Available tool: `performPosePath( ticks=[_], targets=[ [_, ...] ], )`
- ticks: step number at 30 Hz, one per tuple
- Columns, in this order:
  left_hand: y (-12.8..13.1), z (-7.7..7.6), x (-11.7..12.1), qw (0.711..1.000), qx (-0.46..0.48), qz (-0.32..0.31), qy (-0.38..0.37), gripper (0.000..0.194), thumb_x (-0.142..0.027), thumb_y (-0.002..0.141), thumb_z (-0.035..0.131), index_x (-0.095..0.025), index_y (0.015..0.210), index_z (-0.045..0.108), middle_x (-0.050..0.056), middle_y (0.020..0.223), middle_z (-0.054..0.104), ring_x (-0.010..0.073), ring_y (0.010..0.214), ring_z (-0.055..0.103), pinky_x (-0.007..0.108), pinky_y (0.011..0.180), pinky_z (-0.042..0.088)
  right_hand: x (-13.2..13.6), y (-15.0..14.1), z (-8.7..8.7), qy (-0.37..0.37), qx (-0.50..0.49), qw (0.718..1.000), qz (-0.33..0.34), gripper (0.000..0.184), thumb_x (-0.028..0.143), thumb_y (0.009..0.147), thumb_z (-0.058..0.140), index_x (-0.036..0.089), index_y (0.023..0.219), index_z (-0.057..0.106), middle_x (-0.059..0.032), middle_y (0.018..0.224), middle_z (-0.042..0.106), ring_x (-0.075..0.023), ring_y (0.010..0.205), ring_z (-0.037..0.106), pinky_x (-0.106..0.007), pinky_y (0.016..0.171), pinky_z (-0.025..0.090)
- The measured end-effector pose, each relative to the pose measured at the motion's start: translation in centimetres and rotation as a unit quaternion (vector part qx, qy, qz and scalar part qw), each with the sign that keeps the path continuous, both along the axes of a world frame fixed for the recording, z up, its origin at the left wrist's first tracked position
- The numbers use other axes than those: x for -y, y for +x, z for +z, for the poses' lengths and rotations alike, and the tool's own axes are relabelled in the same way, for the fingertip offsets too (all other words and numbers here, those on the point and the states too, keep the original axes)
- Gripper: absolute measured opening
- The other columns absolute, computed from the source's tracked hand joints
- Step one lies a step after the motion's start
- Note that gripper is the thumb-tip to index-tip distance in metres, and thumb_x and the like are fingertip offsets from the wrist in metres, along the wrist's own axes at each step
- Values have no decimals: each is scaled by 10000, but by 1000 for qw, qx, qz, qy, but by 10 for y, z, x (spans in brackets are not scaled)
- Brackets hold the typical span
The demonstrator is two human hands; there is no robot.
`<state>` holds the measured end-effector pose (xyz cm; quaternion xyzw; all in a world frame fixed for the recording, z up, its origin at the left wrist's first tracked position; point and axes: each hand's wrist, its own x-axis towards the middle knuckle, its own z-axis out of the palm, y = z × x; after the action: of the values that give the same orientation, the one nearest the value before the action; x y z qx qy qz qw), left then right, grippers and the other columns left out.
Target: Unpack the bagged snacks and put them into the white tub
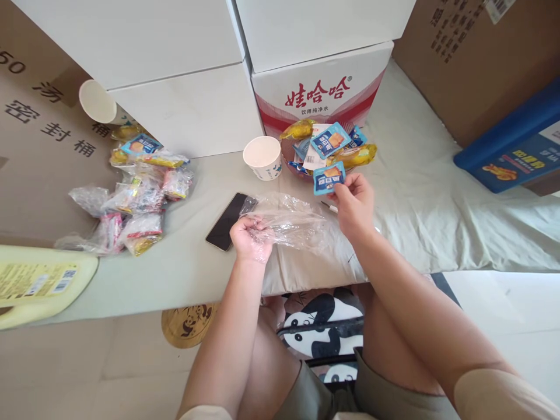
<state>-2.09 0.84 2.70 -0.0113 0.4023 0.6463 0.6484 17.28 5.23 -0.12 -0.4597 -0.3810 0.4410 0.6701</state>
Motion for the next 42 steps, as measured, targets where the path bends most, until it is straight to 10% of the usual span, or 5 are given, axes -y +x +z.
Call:
performPosePath(
  ticks=[13, 23, 29, 35, 42],
  targets=[
    [0, 1, 1, 1000, 21, 9, -13, 197, -55, 470, 477, -166, 574, 352, -65, 516, 397, 20, 387, 369, 136, 385, 283, 13, 5, 6, -26, 67, 995, 74, 201, 346, 832, 613, 284, 1007, 536, 42, 797, 595, -128, 723, 634, -313, 753, 540],
    [4, -1, 0, 996, -58, -67, 17, 205, -76, 493, 515, -174, 535, 340, -43, 530, 434, 47, 413, 407, 167, 390, 292, 37, 8, -7, 116, 192, 905, 363, 642, 721, 858, 517, 247, 1288, 570, -110, 1376, 602, -314, 1327, 518, -503, 1152, 351],
    [2, -11, -1, 981, -178, -81, 8, 79, -93, 505, 536, -150, 518, 482, -26, 564, 529, 52, 443, 478, 177, 437, 354, 44, 13, -1, 80, 157, 939, 295, 620, 740, 841, 502, 268, 1237, 577, -83, 1241, 674, -290, 1216, 604, -477, 1068, 442],
    [3, -21, -3, 941, -309, -130, 32, 126, -204, 579, 655, -167, 605, 537, -17, 582, 564, 128, 544, 614, 207, 477, 402, 46, 3, 2, -120, 177, 916, 340, 264, 463, 803, 642, 208, 850, 592, 26, 604, 613, -133, 503, 577, -286, 541, 484],
    [8, -16, 2, 947, -255, -187, 60, 420, -404, 680, 801, -213, 972, 568, 42, 1010, 688, 175, 922, 694, 265, 715, 542, 41, 10, 1, -173, 4, 968, 184, 344, 513, 734, 700, 239, 841, 521, 61, 595, 598, -110, 478, 569, -260, 503, 465]
  ],
)
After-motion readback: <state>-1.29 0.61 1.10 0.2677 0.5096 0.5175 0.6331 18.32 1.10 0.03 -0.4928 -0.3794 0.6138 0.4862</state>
